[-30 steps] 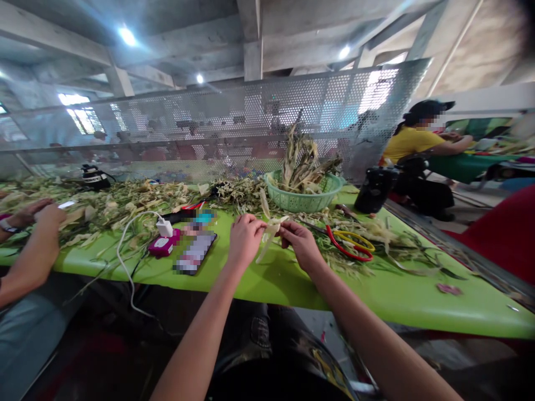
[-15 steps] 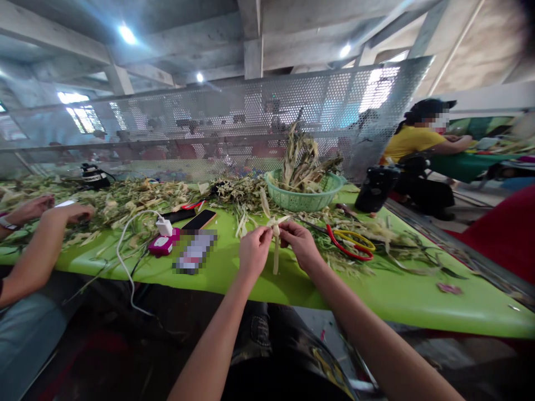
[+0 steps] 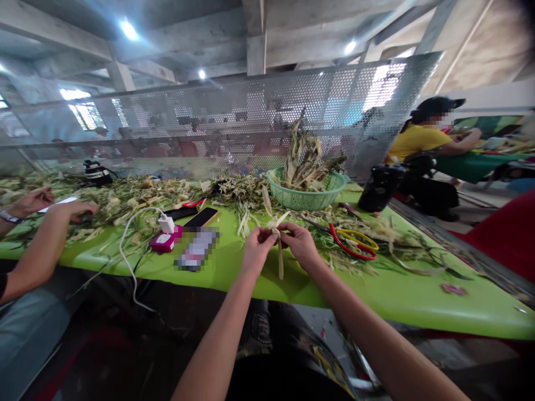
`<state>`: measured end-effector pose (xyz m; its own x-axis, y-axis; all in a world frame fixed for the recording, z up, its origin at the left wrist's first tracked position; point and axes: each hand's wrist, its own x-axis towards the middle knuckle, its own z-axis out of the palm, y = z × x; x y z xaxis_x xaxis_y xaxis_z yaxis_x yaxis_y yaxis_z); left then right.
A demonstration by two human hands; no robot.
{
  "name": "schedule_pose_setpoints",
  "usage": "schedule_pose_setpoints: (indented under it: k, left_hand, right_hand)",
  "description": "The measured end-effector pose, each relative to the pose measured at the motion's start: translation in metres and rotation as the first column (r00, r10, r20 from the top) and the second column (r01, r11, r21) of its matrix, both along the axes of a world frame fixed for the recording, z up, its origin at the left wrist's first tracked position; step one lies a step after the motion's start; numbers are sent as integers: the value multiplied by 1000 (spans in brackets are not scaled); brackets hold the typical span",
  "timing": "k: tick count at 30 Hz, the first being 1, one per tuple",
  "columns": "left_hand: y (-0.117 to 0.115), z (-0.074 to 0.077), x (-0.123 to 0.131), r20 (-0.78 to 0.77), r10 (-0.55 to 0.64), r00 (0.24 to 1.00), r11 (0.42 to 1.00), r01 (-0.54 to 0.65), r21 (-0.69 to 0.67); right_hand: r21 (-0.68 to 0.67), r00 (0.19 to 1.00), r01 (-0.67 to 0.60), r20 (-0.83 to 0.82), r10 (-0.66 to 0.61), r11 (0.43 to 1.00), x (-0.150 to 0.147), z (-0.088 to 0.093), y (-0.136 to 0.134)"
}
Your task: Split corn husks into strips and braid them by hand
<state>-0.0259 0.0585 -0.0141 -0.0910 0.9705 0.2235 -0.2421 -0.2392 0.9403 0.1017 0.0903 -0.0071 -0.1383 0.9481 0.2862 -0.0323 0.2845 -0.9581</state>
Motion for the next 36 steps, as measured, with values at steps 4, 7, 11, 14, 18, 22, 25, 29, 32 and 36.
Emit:
schedule_pose_setpoints:
  k: [4,7,11,14,18,22,25,29,32,36]
  left_hand:
    - [1,-1,1,77,14,997,1000,-12,-22]
    - [2,-2,1,109,7,994,998,-1,-57]
    - [4,-4,0,118,39,992,997,-30,-75]
    - [6,-6,-1,122,87,989,993,-76,-94]
    - [6,-3,-2,67,136,988,988,-130,-88]
    - [3,0,-2,-16,166,986,985,-167,-42]
    - [1,0,-3,10,130,992,991,-129,-36]
    - [0,-2,-4,82,54,995,998,-51,-43]
    - [0,-2,-5,116,30,993,999,-26,-42]
    - [0,-2,-5,153,17,988,999,-11,-41]
  right_hand:
    - [50,999,46,23,-47,998,-1,-1,0]
    - [75,997,55,42,-59,996,-2,-2,0]
    - [33,1000,-8,10,8,999,-3,0,-3]
    - [14,999,-48,-9,48,999,-3,5,-6]
    - [40,995,-104,9,104,994,-2,10,-9]
    - [45,995,-98,11,98,994,0,6,-6]
    - [31,998,-64,3,64,997,1,3,-1]
    - [14,998,-66,-16,66,998,1,1,1]
    - [36,997,-70,-15,70,997,1,2,0]
    - [58,997,-75,15,75,995,0,5,-2]
